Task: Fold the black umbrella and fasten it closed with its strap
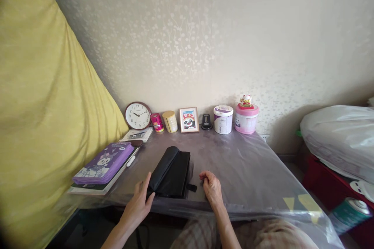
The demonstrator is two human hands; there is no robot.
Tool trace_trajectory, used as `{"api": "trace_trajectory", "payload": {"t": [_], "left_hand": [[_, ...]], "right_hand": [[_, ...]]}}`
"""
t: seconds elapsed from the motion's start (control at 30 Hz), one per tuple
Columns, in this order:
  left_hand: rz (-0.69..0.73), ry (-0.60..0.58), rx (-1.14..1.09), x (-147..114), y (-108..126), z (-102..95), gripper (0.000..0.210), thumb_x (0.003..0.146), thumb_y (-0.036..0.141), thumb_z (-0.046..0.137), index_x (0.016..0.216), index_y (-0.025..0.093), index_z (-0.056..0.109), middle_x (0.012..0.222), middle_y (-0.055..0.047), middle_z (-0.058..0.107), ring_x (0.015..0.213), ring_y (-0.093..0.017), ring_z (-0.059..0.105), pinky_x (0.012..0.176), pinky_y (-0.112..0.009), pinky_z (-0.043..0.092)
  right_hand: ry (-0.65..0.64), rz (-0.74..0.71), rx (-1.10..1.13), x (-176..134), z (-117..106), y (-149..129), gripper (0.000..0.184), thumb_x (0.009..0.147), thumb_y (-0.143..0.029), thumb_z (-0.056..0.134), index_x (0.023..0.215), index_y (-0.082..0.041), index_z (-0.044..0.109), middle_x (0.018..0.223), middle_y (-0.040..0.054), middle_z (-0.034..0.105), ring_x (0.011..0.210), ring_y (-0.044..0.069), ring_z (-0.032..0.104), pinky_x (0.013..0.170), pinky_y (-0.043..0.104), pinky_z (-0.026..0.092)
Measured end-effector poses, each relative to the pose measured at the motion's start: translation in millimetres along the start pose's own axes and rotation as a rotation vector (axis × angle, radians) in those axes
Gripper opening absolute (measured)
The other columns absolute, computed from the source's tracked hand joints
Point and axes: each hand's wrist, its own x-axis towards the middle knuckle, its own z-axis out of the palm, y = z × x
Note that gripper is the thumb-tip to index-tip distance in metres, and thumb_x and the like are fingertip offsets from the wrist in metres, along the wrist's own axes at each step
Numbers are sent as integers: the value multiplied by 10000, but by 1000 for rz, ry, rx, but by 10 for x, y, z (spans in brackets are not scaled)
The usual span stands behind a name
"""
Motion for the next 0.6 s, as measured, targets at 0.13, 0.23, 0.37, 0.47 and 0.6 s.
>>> {"api": "trace_trajectory", "payload": {"t": [0.13, 0.23, 0.37, 0.47, 0.6], "left_hand": [[84, 24, 240, -32, 15, 74, 731, 841, 74, 361, 1398, 406, 22, 1465, -175, 101, 1063, -281, 565, 665, -279, 460], [39, -7, 307, 17, -25, 106, 765, 824, 16, 323, 1393, 411, 0, 1420, -202, 212, 923, -245, 634, 642, -273, 445], [29, -43, 346, 106, -99, 39, 787, 814, 38, 370, 1404, 354, -45, 1157, -169, 517, 821, -232, 650, 661, -291, 427], [64, -69, 310, 152, -149, -94, 786, 793, 84, 422, 1422, 297, 3, 904, -94, 631, 807, -238, 641, 649, -280, 407], [77, -33, 34, 156, -142, -306, 726, 745, 139, 469, 1401, 281, 193, 849, -47, 656, 680, -183, 627, 598, -243, 392]], "right_hand": [[-18, -18, -13, 0, 4, 8, 317, 678, -168, 337, 761, -195, 642, 734, 41, 690, 712, 173, 637, 691, 267, 467], [-19, -25, -19, -1, 11, 24, 317, 680, -158, 334, 762, -195, 639, 730, 35, 687, 711, 169, 634, 695, 265, 464], [-19, -25, -25, -2, 19, 36, 317, 686, -149, 336, 755, -199, 641, 729, 27, 686, 714, 166, 634, 697, 261, 460], [-19, -26, -24, -4, 19, 24, 324, 690, -149, 333, 753, -202, 647, 734, 27, 686, 725, 168, 633, 705, 263, 456], [-20, -29, -16, -8, 8, -10, 337, 679, -152, 322, 739, -200, 650, 724, 30, 681, 723, 173, 627, 705, 268, 451]]}}
